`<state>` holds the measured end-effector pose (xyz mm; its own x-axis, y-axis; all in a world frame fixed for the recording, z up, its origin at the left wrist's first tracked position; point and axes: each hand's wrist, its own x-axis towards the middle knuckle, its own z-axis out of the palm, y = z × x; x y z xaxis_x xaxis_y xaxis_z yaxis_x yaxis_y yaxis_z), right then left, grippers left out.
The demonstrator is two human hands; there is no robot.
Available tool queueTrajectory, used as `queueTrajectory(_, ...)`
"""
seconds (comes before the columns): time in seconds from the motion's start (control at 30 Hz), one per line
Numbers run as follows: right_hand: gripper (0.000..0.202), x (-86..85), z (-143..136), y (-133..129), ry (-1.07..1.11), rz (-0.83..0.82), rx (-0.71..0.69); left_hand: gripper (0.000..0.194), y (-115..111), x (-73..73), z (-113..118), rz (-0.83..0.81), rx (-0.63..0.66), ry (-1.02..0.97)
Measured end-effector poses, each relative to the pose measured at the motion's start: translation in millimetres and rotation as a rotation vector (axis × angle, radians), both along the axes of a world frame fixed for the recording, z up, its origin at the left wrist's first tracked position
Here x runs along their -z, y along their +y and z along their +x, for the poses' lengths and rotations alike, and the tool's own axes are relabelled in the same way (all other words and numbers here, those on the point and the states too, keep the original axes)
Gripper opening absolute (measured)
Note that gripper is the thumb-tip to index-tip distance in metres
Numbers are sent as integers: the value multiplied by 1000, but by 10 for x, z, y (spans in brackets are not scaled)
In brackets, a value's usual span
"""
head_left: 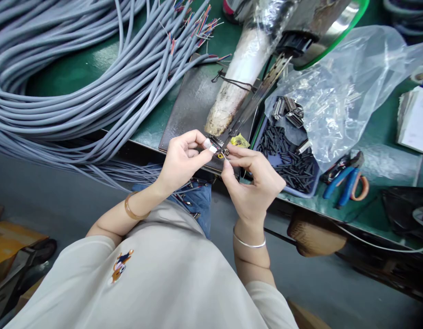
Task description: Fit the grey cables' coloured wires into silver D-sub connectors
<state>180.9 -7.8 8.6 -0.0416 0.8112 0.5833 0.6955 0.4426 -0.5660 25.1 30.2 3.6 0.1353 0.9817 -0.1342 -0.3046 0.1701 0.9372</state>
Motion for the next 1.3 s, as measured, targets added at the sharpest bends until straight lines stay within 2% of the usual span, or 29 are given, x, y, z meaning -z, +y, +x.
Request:
queueTrajectory(0.53,16,34,4,-11,-54,33,-30,19,-53,11,3,-10,1,71)
queueTrajectory(0.8,15,46,-8,-6,-116,42,10,21,-81,16,-10,-6,2,117)
queueTrajectory(1.0,17,71,-39,-15,-101,45,53,19,-111,47,-9,14,-9,162)
queueTrajectory(1.3,16,69,-34,-82,-35,54,47,17,-193,102,-16,50,13,168)
